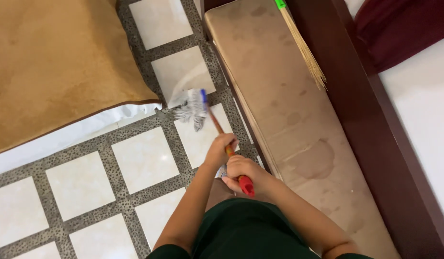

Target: The person cleans a tiled floor by sweeping it with a broom, then mopping it with a mop in several passes.

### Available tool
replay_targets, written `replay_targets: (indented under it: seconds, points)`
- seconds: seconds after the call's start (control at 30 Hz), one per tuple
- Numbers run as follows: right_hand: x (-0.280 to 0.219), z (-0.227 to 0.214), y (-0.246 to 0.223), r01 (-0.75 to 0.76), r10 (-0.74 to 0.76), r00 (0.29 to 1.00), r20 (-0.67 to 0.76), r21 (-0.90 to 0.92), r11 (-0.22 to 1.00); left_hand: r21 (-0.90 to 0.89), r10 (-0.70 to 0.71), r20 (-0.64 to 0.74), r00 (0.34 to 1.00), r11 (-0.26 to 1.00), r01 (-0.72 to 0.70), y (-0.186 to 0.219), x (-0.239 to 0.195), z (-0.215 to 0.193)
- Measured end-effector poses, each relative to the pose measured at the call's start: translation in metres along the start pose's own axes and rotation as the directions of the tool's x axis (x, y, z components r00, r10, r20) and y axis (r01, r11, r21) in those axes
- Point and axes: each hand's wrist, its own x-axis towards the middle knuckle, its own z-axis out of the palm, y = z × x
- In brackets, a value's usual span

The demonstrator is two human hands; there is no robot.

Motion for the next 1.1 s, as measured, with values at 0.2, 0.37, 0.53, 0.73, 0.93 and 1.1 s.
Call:
replay_targets:
  seconds: [0.2,0.37,0.53,0.73,0.93,1.1]
  points:
    - [0.016,-0.005,-0.002,-0.08,0.076,0.996,-0.051,-0.101,0.992,-0.164,-0.016,0.116,0.993,0.986,0.035,0.004,0.021,0.011]
    - [0.048,-0.008,0.013,-0.032,0.032,0.999,-0.027,-0.007,0.999,-0.415,-0.349,0.178,0.92,0.821,0.391,-0.037,0.022,-0.005]
    - [0.094,-0.018,0.037,0.074,-0.083,0.994,0.072,0.115,0.991,-0.095,-0.324,-0.11,0.94,0.945,0.314,-0.045,0.045,-0.046]
    - [0.142,-0.069,0.069,0.073,-0.092,0.985,0.145,0.131,0.989,0.02,-0.281,-0.29,0.915,0.954,0.299,-0.065,0.104,-0.062]
    - [0.156,-0.118,0.097,0.1,-0.109,0.991,0.083,0.103,0.99,-0.031,-0.238,-0.021,0.971,0.971,0.237,-0.085,0.175,-0.037]
    - [0.179,-0.131,0.111,0.097,-0.105,0.99,0.093,0.095,0.991,-0.514,-0.445,0.125,0.887,0.736,0.441,-0.092,0.208,-0.026]
